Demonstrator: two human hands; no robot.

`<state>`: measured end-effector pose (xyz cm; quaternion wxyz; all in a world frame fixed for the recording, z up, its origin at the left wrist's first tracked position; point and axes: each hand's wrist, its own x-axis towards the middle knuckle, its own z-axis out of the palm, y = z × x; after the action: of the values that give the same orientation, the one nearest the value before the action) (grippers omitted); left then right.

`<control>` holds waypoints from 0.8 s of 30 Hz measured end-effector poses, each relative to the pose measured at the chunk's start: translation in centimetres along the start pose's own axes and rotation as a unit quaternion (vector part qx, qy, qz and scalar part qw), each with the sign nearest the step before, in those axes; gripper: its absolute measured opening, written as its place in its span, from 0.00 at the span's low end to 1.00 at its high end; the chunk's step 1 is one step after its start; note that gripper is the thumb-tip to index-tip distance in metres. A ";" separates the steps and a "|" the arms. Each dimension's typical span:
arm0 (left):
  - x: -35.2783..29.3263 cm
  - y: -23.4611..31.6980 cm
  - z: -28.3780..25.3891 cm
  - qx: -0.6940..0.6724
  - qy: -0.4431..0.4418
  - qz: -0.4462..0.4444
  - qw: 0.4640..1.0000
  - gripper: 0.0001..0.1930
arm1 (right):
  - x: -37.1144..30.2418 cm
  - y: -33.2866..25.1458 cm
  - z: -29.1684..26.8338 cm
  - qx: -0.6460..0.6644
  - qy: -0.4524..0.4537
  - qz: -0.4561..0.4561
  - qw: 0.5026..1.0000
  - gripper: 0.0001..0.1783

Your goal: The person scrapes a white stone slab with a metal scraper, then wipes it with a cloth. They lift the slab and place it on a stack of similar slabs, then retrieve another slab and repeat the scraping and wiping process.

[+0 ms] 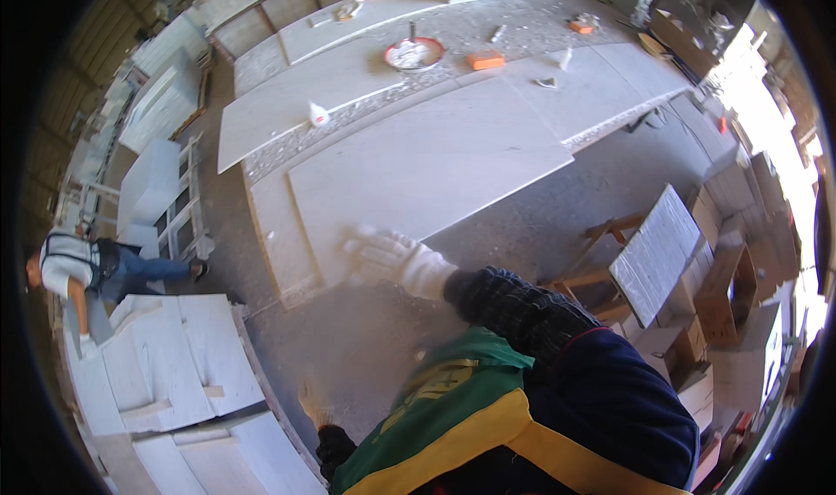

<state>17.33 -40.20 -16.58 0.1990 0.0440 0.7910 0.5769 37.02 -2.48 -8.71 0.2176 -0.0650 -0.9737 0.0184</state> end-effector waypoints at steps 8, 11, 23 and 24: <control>1.1 11.2 8.3 -0.065 -0.059 0.125 0.988 0.22 | -16.0 11.5 -8.4 -0.176 -0.019 0.226 0.958 0.31; -0.2 15.2 10.4 0.059 -0.031 0.160 0.985 0.21 | -21.3 16.9 -10.1 -0.148 -0.059 0.358 0.920 0.40; -2.3 21.2 23.6 0.109 0.082 0.167 0.977 0.20 | -28.9 38.6 -20.9 -0.210 0.126 0.354 0.903 0.20; -2.3 21.0 24.9 0.095 0.059 0.184 0.977 0.20 | -27.9 41.0 -21.5 -0.162 0.146 0.385 0.897 0.20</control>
<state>25.15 -11.70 -2.83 0.0374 0.1733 0.8309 0.5274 76.11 34.59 -3.66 0.3199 -0.4711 -0.8193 -0.0668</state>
